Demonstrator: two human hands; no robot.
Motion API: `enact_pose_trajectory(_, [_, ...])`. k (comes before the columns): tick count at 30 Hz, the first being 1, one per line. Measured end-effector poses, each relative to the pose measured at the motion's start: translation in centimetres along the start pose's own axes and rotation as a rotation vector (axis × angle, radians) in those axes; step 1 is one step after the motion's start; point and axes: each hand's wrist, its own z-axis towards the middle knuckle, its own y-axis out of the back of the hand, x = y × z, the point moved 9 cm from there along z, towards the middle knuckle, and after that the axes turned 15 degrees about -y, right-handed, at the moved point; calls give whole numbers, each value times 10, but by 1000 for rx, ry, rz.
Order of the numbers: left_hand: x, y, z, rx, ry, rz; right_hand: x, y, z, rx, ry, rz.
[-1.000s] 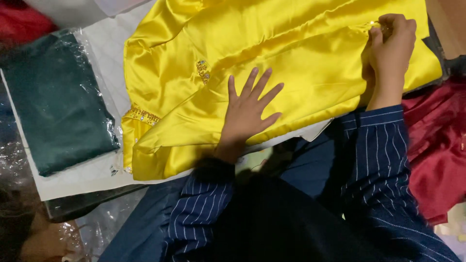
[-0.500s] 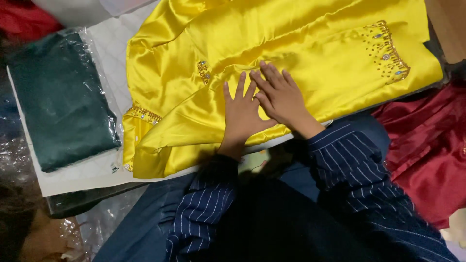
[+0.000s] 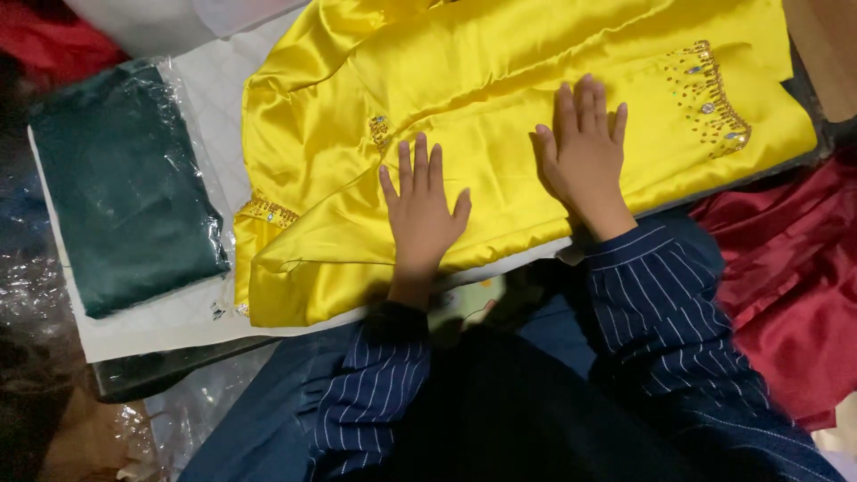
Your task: Folding a yellow satin garment with gold embroidery on a flat surface
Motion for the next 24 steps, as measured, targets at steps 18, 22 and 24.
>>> enact_pose_trajectory(18, [-76,-15,31,-203,-105,-198,-60,-19,17,-58,157,-109])
enact_pose_trajectory(22, [-77,-15,31,-205,-118,-184,-84,-7,33,24,54,-90])
enact_pose_trajectory(24, [-78,-17,34,-201,-109,-179,-89,-4,37,11,-12,-119])
